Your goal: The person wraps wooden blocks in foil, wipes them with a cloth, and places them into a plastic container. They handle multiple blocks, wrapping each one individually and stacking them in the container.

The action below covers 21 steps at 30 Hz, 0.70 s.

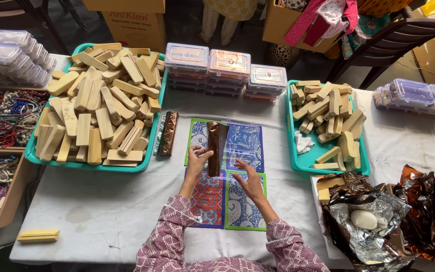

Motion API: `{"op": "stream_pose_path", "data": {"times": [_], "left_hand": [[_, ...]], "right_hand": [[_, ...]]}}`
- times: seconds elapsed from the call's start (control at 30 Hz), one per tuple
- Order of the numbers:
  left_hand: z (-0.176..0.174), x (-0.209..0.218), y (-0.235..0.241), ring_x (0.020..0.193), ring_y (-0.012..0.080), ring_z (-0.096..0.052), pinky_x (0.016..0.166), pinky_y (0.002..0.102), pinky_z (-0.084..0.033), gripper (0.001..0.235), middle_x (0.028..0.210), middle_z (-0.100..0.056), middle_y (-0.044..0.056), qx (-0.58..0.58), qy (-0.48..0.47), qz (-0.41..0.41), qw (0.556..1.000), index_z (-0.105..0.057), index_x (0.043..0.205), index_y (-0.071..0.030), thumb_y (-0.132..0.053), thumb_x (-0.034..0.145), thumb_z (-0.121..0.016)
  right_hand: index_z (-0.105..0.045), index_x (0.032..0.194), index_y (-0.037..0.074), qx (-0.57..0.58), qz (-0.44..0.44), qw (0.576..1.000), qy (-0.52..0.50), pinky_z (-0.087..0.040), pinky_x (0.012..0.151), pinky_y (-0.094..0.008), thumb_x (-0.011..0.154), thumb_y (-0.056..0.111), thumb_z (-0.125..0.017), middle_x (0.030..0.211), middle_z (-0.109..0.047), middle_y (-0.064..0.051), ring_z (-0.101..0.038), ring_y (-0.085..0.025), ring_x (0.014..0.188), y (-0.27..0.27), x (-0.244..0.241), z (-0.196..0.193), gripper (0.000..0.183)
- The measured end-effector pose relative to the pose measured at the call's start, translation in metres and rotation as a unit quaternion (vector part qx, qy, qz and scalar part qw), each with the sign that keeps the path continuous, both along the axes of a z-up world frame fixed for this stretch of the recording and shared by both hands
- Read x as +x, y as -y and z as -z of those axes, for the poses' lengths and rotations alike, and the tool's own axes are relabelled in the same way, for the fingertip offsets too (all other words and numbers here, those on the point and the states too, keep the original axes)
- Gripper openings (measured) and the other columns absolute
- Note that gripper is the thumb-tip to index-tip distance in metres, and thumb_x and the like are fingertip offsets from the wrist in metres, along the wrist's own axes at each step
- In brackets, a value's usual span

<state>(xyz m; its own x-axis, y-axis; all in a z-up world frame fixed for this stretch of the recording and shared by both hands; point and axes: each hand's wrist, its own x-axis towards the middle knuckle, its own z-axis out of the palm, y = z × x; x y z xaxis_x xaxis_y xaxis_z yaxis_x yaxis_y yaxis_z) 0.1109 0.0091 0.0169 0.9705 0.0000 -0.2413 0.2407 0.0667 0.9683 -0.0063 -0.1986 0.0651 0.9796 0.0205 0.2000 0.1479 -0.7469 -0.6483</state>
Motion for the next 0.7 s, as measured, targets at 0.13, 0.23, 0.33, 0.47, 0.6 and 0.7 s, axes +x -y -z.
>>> {"op": "stream_pose_path", "data": {"times": [0.13,0.23,0.33,0.47,0.6,0.7], "left_hand": [[0.013,-0.034,0.035,0.103,0.0159,-0.062,0.087,0.029,-0.050,0.065,0.116,-0.066,0.009,-0.171,-0.036,0.017,0.984,-0.044,0.130,-0.006,-0.022,0.081,-0.083],[0.004,-0.062,0.053,0.104,0.0169,-0.062,0.090,0.030,-0.051,0.062,0.118,-0.063,0.010,-0.241,-0.041,0.014,0.970,-0.045,0.131,-0.005,-0.023,0.084,-0.081],[-0.009,-0.075,0.060,0.104,0.0181,-0.063,0.083,0.033,-0.052,0.059,0.122,-0.059,0.009,-0.269,-0.036,0.027,0.962,-0.042,0.129,-0.008,-0.023,0.084,-0.077],[0.006,-0.078,0.063,0.118,0.0165,-0.058,0.093,0.032,-0.052,0.059,0.129,-0.057,0.011,-0.201,0.060,0.076,0.975,-0.039,0.134,-0.008,-0.022,0.089,-0.074],[-0.017,-0.074,0.048,0.119,0.0214,-0.058,0.100,0.032,-0.049,0.064,0.138,-0.057,0.012,-0.159,0.059,0.119,0.978,-0.041,0.141,-0.005,-0.024,0.090,-0.075],[-0.052,-0.067,0.033,0.133,0.0146,-0.053,0.108,0.032,-0.049,0.068,0.140,-0.054,0.008,-0.147,0.093,0.079,0.982,-0.036,0.149,-0.008,-0.023,0.095,-0.075]], "right_hand": [[-0.055,0.142,0.011,0.432,0.035,0.894,-0.119,-0.051,0.099,-0.035,0.098,0.047,-0.061,0.129,-0.068,-0.005,-0.065,-0.019,0.116,0.005,0.025,0.042,0.057],[-0.062,0.132,0.005,0.622,0.025,0.762,-0.179,-0.055,0.091,-0.035,0.104,0.040,-0.061,0.119,-0.072,-0.008,-0.068,-0.018,0.105,0.007,0.027,0.044,0.045],[-0.068,0.123,0.004,0.681,0.037,0.698,-0.218,-0.059,0.084,-0.037,0.104,0.035,-0.062,0.110,-0.075,-0.009,-0.072,-0.019,0.095,0.003,0.015,0.014,0.037],[-0.069,0.117,0.008,0.722,0.073,0.647,-0.233,-0.062,0.079,-0.035,0.099,0.030,-0.062,0.107,-0.076,-0.006,-0.075,-0.017,0.091,0.003,0.006,0.003,0.029],[-0.071,0.115,0.006,0.716,0.084,0.659,-0.214,-0.061,0.077,-0.032,0.099,0.028,-0.065,0.105,-0.077,-0.006,-0.074,-0.016,0.089,0.013,0.006,0.017,0.027],[-0.074,0.111,0.002,0.643,0.080,0.739,-0.186,-0.057,0.073,-0.029,0.097,0.023,-0.071,0.100,-0.077,-0.006,-0.071,-0.013,0.084,0.017,0.008,0.009,0.026]]}}
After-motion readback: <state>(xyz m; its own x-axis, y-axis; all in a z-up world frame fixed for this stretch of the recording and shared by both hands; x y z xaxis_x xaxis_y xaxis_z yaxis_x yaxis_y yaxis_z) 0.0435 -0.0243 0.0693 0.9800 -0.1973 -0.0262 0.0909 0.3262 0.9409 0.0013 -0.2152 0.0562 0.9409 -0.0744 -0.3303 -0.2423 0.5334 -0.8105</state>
